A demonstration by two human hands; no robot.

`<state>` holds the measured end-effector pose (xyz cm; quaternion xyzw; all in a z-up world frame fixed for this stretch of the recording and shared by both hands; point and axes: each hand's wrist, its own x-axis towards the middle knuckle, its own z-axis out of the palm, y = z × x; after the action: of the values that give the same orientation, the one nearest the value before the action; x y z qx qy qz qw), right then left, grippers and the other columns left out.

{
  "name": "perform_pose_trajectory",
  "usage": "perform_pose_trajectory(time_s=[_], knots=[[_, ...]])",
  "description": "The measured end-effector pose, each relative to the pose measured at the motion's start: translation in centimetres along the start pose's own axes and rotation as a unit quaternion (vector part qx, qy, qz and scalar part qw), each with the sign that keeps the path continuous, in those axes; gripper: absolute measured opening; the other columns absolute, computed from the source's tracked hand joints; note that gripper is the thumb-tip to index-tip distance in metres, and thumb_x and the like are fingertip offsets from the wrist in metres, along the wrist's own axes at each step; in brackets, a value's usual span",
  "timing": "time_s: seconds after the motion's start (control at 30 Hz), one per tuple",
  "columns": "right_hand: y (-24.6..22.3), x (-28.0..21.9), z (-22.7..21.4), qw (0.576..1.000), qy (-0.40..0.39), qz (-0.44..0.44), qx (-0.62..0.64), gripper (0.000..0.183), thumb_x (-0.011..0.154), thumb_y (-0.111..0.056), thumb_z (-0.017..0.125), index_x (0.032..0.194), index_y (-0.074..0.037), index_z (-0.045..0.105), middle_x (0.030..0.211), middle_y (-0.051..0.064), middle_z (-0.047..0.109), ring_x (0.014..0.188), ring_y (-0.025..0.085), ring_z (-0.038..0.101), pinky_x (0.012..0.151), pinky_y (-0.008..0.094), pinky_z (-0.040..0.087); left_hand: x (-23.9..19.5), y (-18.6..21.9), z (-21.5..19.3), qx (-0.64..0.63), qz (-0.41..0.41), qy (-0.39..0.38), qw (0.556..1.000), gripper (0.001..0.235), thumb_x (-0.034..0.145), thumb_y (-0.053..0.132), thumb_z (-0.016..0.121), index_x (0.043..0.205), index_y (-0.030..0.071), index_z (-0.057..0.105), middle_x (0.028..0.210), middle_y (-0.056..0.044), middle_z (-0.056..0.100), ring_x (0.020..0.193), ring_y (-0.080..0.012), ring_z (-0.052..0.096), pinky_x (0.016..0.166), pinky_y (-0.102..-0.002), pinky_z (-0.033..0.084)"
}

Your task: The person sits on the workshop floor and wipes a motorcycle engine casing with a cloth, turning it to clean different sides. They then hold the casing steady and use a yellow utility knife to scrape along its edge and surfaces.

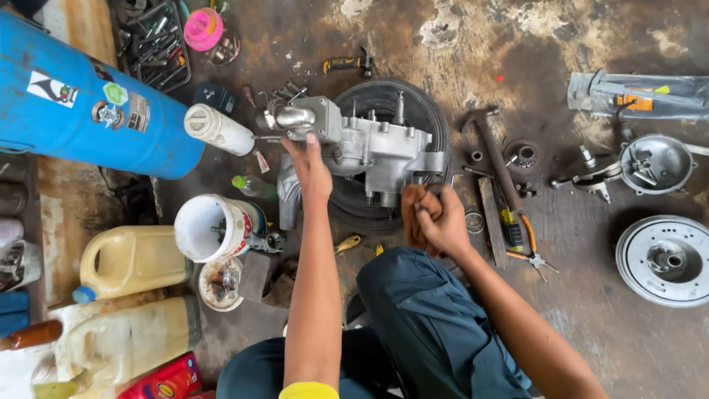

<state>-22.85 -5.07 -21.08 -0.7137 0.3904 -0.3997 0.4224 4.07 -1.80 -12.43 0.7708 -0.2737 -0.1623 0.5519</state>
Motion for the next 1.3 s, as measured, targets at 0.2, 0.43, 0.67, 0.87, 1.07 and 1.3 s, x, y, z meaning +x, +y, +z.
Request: perform_pose_trajectory(time_s=[0.2,0.43,0.67,0.87,1.07,1.3], knots=[[-4.2,3.1,0.0,0.996,0.039,0.056,0.062,0.033,0.09,-0.022,0.076,0.114,-0.008,0.058,0.092,0.024,0.068,0.092,0.05,0.067,0.075,0.056,0.051,0.0,-1.1,-0.7,-0.132,0.135,-0.037,0.981,0.08,0.102,0.039,0.06,0.158,0.003,0.017,0.161,-0.033,0.021,0.153,-0.0438,0.017,0.127,-0.055,0.013],[-4.5,3.7,0.5,0.994,0.05,0.088,0.051,0.027,0.091,-0.021,0.074,0.109,-0.008,0.06,0.087,0.028,0.065,0.091,0.051,0.066,0.073,0.056,0.047,0.0,-4.2,-1.0,-0.01,0.259,-0.017,0.966,0.103,0.079,0.015,0.077,0.161,0.0,0.016,0.163,-0.031,0.014,0.154,-0.0452,0.015,0.128,-0.054,0.011],[-1.8,2.6,-2.2,0.993,0.1,0.062,0.034,0.024,0.088,-0.011,0.073,0.111,-0.009,0.067,0.092,0.025,0.07,0.095,0.046,0.069,0.083,0.051,0.053,-5.1,-1.9,-1.7,0.029,0.176,0.044,0.983,0.101,0.089,0.028,0.082,0.162,0.013,0.014,0.161,-0.024,0.015,0.148,-0.0531,0.022,0.121,-0.067,0.024],[-3.6,2.1,-9.6,0.973,0.184,0.136,0.015,0.024,0.102,-0.028,0.067,0.1,-0.004,0.063,0.089,0.023,0.064,0.09,0.025,0.059,0.084,0.044,0.047,-5.4,-12.0,-3.1,-0.111,-0.181,0.245,0.946,0.064,0.098,0.057,0.066,0.138,0.008,0.057,0.139,-0.018,0.06,0.135,-0.0326,0.054,0.114,-0.047,0.043],[-12.9,5.3,-14.8,0.977,0.059,0.203,-0.028,0.082,0.104,-0.061,0.052,0.152,0.006,0.045,0.153,0.033,0.043,0.147,0.041,0.035,0.123,0.052,0.023,-14.0,-7.7,-1.1,-0.023,-0.299,0.162,0.94,0.058,0.096,0.043,0.066,0.109,-0.014,0.071,0.108,-0.034,0.07,0.114,-0.0429,0.067,0.092,-0.056,0.049],[-12.5,2.5,-16.5,0.992,-0.076,0.078,-0.065,0.037,0.102,-0.034,0.064,0.119,-0.002,0.066,0.105,0.024,0.065,0.108,0.038,0.062,0.093,0.053,0.046,-23.8,4.7,5.3,-0.186,-0.26,-0.321,0.892,0.111,0.091,0.087,0.024,0.156,-0.002,0.027,0.159,-0.031,0.031,0.148,-0.0491,0.027,0.117,-0.064,0.029]])
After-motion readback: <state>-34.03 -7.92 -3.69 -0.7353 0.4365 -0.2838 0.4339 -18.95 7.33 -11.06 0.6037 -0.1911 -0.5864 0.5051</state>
